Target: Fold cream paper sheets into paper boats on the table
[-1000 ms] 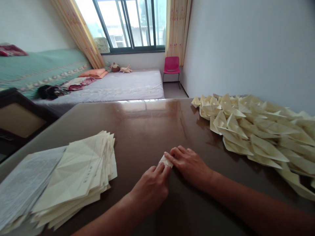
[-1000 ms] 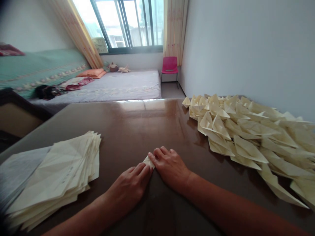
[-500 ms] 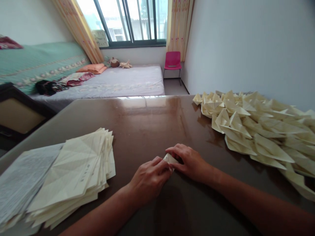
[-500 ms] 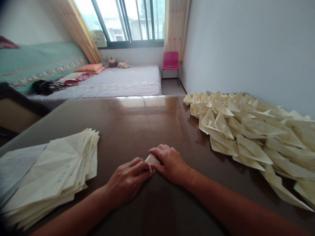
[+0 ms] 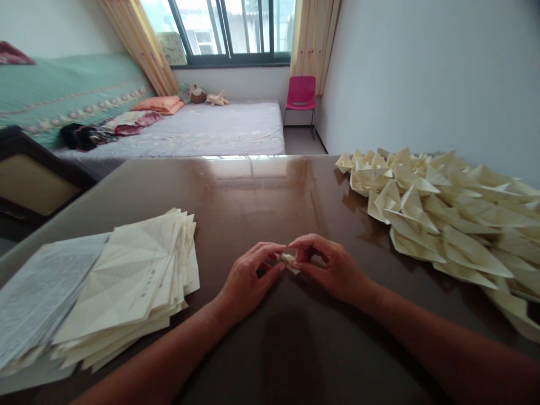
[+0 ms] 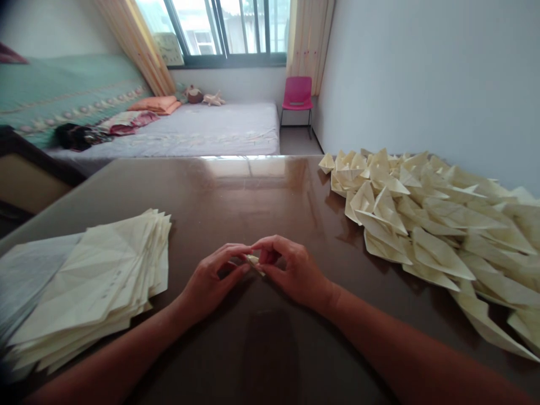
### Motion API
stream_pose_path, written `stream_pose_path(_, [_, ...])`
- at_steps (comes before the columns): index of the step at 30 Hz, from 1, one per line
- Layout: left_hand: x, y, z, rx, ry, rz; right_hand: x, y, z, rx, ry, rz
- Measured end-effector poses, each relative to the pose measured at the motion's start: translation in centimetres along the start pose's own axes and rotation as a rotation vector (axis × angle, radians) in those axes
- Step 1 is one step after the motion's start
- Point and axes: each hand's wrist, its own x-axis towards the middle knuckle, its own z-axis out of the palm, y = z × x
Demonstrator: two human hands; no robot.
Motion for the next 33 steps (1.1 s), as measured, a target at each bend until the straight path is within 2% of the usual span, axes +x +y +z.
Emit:
stream_pose_path(3, [0.05, -0.19, -0.10, 0.030, 0.024, 0.044, 0.07, 0.21, -0.05, -0.086, -0.001, -0.039])
stream_pose_path(8, [-0.25, -0.21, -0.09, 0.130, 0.035, 0.109, 0.05, 0.35, -0.02, -0.164, -0.057, -0.022])
stream_pose_path(16, [-0.40, 0.18, -0.21, 0.256, 0.041, 0.219, -0.14, 0.52, -0.08, -0.293, -0.055, -0.167])
stream_pose_path(22, [-0.26, 0.00, -0.52, 0.224, 0.033, 0.218, 0.09, 0.17, -0.29, -0.233, -0.050, -0.164])
stream_pose_path(30, [-0.07, 0.04, -0.36, 0.171, -0.003, 0.185, -0.03, 0.71, 0.00, -0.097, -0.033, -0.069])
stream_pose_path(33, [0.01, -0.22, -0.50, 0.124, 0.033, 0.147, 0.17, 0.94, -0.09, -0.034, 0.004, -0.006])
